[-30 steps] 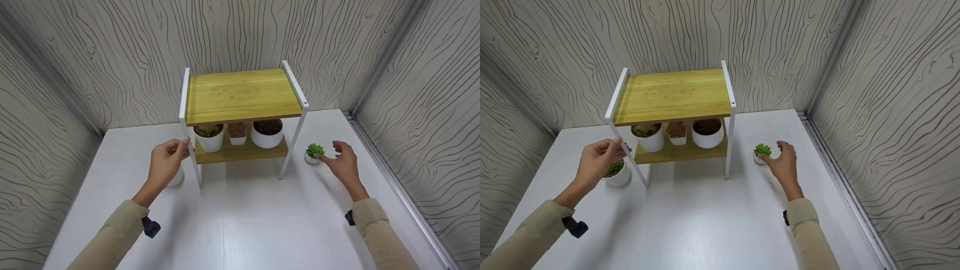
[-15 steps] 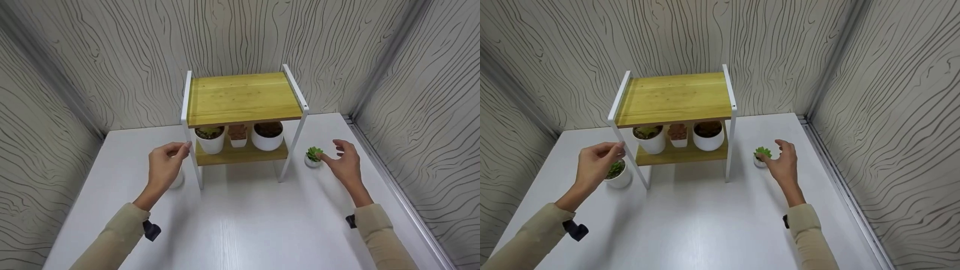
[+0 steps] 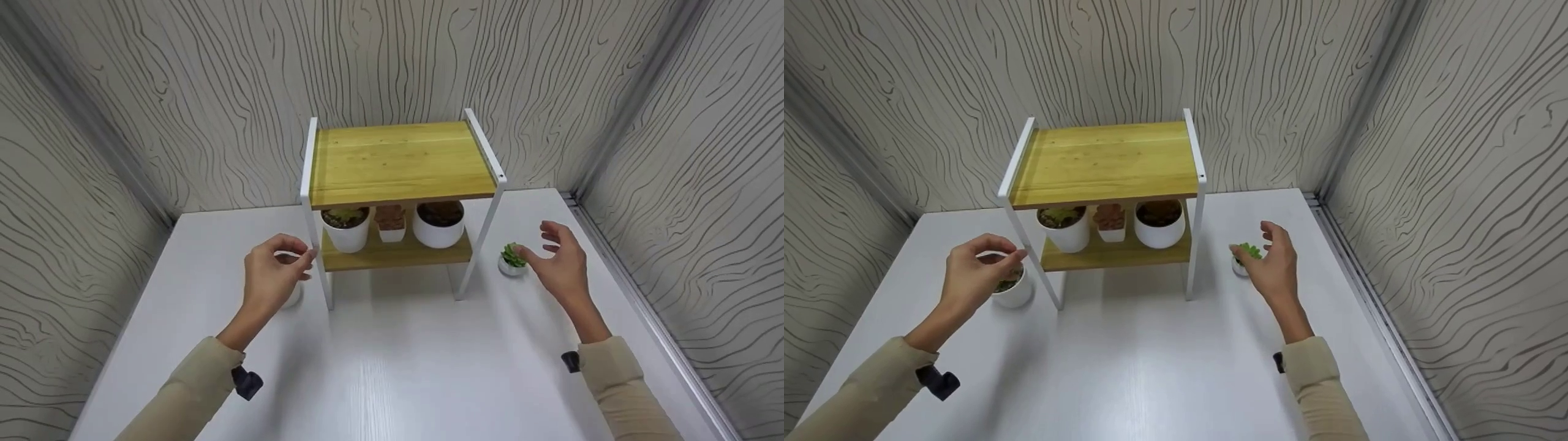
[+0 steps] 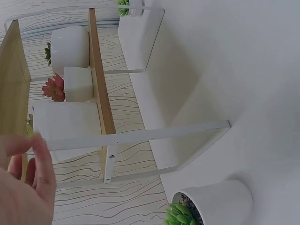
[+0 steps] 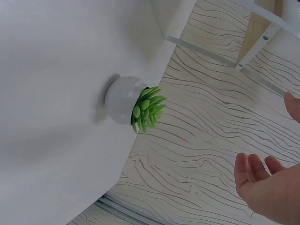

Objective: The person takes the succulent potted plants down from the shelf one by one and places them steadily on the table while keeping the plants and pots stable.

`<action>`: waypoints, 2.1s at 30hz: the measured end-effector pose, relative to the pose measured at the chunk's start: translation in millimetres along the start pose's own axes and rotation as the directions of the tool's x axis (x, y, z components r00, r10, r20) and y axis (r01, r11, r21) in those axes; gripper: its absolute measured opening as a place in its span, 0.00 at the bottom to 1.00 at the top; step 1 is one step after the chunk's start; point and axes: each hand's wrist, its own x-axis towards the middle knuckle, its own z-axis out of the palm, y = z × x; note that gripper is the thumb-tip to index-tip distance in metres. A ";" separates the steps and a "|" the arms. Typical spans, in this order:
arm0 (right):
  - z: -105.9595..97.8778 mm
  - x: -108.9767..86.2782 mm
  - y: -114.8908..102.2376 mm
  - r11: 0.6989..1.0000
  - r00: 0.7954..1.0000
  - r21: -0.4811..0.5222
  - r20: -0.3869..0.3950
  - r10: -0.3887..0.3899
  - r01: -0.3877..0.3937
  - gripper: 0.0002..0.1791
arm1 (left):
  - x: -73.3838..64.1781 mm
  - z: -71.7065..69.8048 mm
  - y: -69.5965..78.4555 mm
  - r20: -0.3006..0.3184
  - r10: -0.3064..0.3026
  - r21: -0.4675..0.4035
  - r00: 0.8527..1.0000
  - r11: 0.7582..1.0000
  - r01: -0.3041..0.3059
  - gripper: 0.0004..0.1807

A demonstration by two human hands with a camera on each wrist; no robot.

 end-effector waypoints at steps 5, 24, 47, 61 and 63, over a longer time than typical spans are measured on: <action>0.7 -0.9 -14.0 0.999 0.999 0.019 0.036 -0.027 0.027 0.38 | -4.5 4.1 1.1 0.018 -0.008 0.001 1.000 1.000 0.008 0.05; 4.5 1.2 -38.6 0.991 0.985 0.064 0.120 -0.125 0.118 0.27 | -19.0 12.4 6.1 0.118 0.013 0.131 0.993 0.991 -0.028 0.12; -6.1 -0.5 -74.6 0.968 0.967 0.153 0.130 -0.217 0.197 0.25 | -32.5 42.3 28.5 0.016 0.012 0.063 1.000 0.998 -0.013 0.36; -5.0 -1.6 -85.9 0.947 0.961 0.243 0.130 -0.245 0.208 0.24 | -26.7 57.0 45.5 0.029 -0.050 0.118 0.998 0.992 0.047 0.45; -4.9 -1.6 -85.2 0.947 0.961 0.244 0.131 -0.245 0.208 0.24 | -25.2 59.1 45.6 0.021 -0.053 0.122 0.998 0.991 0.050 0.46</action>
